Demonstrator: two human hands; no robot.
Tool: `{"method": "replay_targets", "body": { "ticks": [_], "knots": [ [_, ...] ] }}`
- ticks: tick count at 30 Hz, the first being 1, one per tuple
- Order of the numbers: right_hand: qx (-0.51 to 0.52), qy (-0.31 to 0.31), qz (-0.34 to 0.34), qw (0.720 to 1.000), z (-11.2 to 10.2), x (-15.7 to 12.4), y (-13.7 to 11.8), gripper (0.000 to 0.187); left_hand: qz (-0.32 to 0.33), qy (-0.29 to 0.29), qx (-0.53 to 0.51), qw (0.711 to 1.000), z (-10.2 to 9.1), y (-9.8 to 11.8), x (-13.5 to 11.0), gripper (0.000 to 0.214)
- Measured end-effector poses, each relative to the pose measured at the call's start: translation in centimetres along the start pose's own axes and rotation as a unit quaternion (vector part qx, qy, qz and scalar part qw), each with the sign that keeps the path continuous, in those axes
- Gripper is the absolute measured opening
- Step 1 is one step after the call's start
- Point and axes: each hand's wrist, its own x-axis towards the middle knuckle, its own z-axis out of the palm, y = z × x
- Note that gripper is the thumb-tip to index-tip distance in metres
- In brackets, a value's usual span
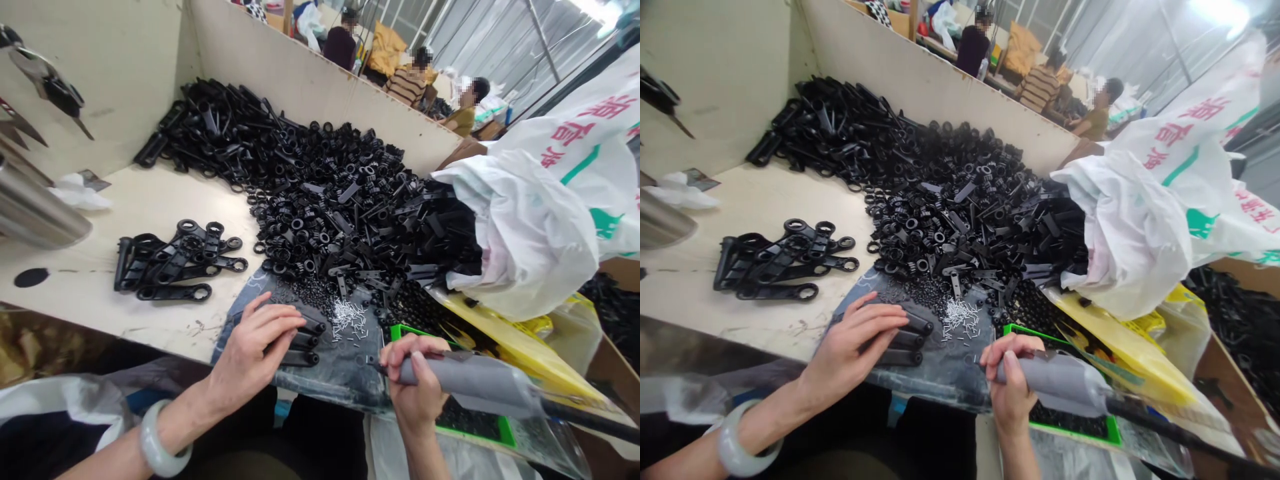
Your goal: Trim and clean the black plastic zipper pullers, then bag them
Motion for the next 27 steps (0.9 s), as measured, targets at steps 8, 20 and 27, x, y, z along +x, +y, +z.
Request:
{"method": "replay_targets", "body": {
  "ticks": [8,20,27],
  "knots": [
    [0.091,-0.08,0.038,0.992,5.3,-0.6,-2.6,0.005,0.005,-0.032,-0.019,0.999,0.6,1.8,-2.5,0.022],
    [0.122,-0.131,0.075,0.981,9.0,0.4,-0.7,0.007,-0.001,-0.062,-0.007,0.998,1.3,1.4,-0.8,0.029],
    [0.127,-0.121,0.055,0.983,9.5,0.7,-1.5,0.007,-0.022,0.0,-0.035,0.999,1.7,1.1,-0.6,0.012]
  ]
}}
